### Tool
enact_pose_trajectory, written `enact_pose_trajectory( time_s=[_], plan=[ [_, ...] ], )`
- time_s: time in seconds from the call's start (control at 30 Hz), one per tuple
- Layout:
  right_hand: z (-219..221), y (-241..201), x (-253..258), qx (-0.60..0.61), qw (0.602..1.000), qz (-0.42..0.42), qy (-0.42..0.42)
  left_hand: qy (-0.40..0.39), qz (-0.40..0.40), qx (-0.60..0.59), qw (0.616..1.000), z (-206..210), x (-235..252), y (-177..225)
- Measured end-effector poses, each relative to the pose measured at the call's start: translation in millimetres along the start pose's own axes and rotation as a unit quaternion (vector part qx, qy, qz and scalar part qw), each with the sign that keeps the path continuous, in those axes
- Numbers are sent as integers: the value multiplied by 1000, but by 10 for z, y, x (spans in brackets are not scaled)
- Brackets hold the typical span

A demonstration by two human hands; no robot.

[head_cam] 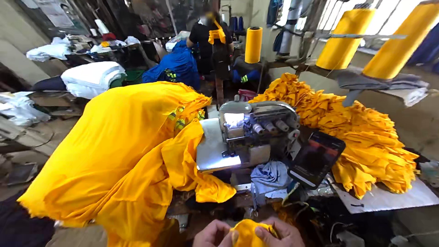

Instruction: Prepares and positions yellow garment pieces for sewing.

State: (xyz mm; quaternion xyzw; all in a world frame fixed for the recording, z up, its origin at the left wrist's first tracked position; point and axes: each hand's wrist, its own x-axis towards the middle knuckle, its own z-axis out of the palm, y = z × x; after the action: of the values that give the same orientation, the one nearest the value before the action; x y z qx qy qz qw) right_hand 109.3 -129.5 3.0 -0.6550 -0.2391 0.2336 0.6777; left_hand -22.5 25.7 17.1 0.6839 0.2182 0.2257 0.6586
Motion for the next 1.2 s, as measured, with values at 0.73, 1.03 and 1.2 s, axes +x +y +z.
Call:
enact_pose_trajectory(
  time_s=[0.73, 1.03, 1.2],
  plan=[
    [-44, -53, -11, -123, 980, -105, -114, -151, 82, 168, 971, 157, 126, 76],
    [3, 52, -140, -103, 988, -52, -104, -71, 11, 110, 991, 108, 102, 43],
    [-4, 21, -92, -127, 980, -56, -143, -66, 23, 60, 996, 77, 90, -46]
  ],
)
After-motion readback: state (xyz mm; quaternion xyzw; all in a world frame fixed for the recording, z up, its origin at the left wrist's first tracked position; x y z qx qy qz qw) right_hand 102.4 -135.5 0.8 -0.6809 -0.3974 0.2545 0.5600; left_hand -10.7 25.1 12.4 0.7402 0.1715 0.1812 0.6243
